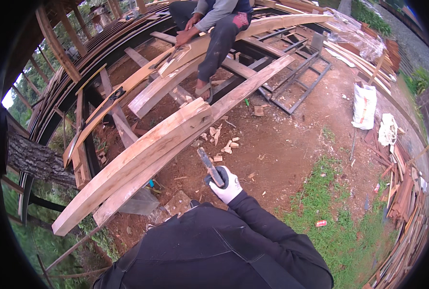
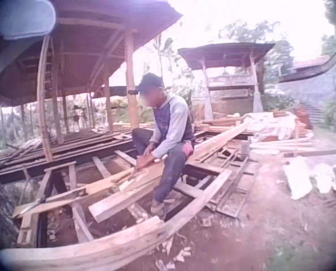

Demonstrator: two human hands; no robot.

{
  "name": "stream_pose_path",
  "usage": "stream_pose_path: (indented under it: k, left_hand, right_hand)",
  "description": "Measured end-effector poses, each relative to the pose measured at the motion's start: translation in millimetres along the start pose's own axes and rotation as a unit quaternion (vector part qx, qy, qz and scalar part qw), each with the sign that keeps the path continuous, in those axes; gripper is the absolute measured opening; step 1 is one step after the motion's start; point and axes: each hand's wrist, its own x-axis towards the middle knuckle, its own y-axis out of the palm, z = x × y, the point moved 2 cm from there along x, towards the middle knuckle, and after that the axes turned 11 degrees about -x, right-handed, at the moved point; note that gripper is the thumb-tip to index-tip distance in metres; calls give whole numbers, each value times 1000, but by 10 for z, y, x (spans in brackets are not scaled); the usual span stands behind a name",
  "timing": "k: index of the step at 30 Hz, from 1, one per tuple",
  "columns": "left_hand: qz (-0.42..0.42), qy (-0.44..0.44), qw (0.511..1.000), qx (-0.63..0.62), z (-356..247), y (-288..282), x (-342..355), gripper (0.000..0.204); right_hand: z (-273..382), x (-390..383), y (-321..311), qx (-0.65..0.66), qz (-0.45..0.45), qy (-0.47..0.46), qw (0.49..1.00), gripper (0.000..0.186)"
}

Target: The person carries a piece of wood, positions a wooden beam on a frame, marks it with a marker, and cuts the beam with a hand saw.

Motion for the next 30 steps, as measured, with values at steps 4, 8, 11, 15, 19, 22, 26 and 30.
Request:
stream_pose_path:
  k: [4, 8, 11, 15, 19, 22, 26, 30]
  left_hand:
    - [-7, -72, 996, -43, -590, -252, -290, 58]
    - [-47, -81, 992, -89, -1053, -447, -545, 55]
    - [-51, -72, 989, -123, -430, -57, -335, 56]
    - [-9, -99, 984, -150, -387, 95, -332, 61]
    - [-17, -114, 987, -109, -840, -110, -636, 62]
    - [-61, -157, 979, -115, -1130, -220, -897, 62]
    - [-113, -157, 973, -127, -1147, -242, -764, 64]
    - [-192, -125, 960, -160, -1485, -572, -900, 55]
  right_hand:
    - [-37, 32, 23, 35, 3, 11, 999, 34]
    - [-118, 65, -5, -5, -21, 19, 1000, 30]
    - [58, 112, 15, -14, -6, 15, 1000, 27]
    - [68, 109, 46, -52, -21, -26, 998, 29]
    - [-254, 75, 57, 45, -55, 23, 997, 27]
    - [-227, 92, 30, 133, -26, 62, 989, 29]
    - [-129, 48, -12, 122, -47, 24, 991, 23]
    - [-221, -9, -29, 132, -28, 10, 991, 23]
